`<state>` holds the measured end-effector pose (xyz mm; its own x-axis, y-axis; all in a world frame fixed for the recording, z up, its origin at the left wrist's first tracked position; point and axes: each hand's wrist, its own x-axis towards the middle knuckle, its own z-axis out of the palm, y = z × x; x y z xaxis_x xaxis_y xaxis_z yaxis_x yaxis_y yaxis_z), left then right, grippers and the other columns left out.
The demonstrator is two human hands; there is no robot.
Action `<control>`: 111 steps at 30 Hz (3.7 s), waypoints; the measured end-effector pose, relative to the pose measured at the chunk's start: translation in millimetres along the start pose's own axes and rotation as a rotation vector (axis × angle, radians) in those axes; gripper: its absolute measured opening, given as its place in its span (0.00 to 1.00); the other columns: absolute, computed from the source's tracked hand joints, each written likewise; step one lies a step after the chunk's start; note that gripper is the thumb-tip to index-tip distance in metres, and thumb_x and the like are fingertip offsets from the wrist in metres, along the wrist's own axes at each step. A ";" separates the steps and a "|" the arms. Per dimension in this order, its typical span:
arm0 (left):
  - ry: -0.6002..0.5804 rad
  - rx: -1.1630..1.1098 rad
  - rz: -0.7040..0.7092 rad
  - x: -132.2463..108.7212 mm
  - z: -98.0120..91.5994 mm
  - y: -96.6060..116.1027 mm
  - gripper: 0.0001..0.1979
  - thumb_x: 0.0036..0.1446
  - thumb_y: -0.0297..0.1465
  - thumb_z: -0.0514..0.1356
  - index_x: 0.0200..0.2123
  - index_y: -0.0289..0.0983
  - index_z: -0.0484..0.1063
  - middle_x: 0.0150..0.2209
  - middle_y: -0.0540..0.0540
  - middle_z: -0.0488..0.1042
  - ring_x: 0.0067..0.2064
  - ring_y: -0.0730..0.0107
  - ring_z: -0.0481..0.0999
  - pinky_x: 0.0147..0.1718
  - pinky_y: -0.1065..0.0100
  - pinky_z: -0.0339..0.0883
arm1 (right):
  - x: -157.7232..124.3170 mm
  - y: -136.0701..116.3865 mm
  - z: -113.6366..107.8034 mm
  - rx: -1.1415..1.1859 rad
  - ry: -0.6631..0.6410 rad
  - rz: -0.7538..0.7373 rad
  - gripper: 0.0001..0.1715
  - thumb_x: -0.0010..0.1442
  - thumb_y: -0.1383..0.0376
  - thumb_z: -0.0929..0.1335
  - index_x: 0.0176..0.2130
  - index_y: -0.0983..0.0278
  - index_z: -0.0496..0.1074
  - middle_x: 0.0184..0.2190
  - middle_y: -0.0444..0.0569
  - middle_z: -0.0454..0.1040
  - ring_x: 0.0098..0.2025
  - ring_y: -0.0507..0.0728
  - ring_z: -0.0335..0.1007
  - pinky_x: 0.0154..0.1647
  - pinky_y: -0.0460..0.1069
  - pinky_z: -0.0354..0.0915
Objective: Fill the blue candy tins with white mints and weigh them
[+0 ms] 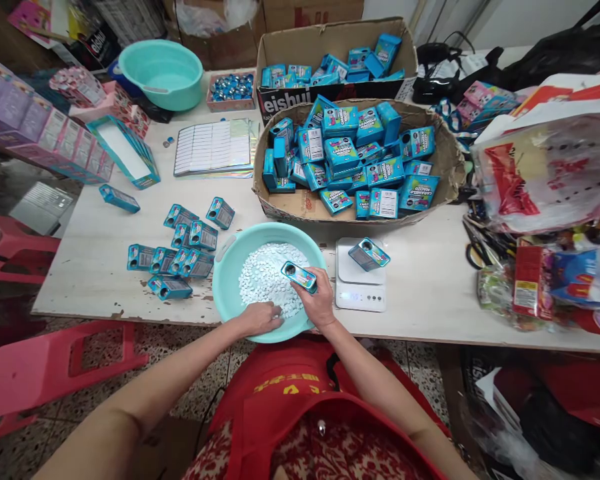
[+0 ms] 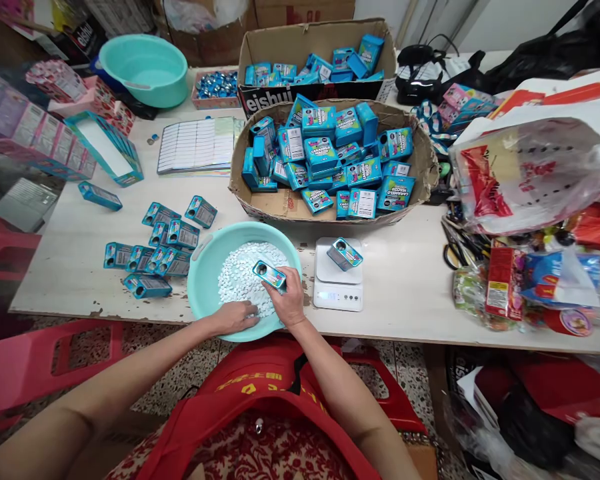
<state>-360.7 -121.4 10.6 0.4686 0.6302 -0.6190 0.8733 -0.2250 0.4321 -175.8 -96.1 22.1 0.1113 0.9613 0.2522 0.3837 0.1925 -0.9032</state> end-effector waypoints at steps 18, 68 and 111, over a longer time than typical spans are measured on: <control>0.991 -1.882 0.141 3.5 -79.1 46.7 0.11 0.46 0.35 0.60 0.20 0.37 0.61 0.21 0.51 0.65 0.25 0.72 0.70 0.25 0.70 0.66 | -7.0 -31.5 6.2 -0.054 -0.362 0.020 0.13 0.56 0.60 0.70 0.41 0.59 0.67 0.37 0.50 0.71 0.42 0.61 0.68 0.43 0.54 0.65; 0.906 -0.828 0.260 53.2 -123.4 105.5 0.06 0.58 0.32 0.56 0.39 0.39 0.68 0.34 0.48 0.73 0.35 0.70 0.73 0.30 0.70 0.69 | -9.2 -27.8 -97.3 0.409 -0.275 0.325 0.20 0.46 0.59 0.76 0.39 0.60 0.72 0.38 0.46 0.72 0.40 0.57 0.70 0.42 0.51 0.66; 0.957 0.025 -0.457 23.2 -119.1 -33.3 0.15 0.59 0.36 0.53 0.45 0.36 0.73 0.46 0.39 0.73 0.49 0.56 0.71 0.46 0.62 0.62 | -21.1 91.3 -157.2 -0.080 0.495 0.591 0.26 0.52 0.49 0.67 0.42 0.66 0.71 0.41 0.56 0.74 0.44 0.59 0.70 0.45 0.56 0.66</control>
<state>-394.8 -10.7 59.9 -0.1950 0.9790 0.0600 0.9477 0.1724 0.2685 1.0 -129.8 -11.1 0.7077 0.6961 -0.1209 0.1961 -0.3579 -0.9129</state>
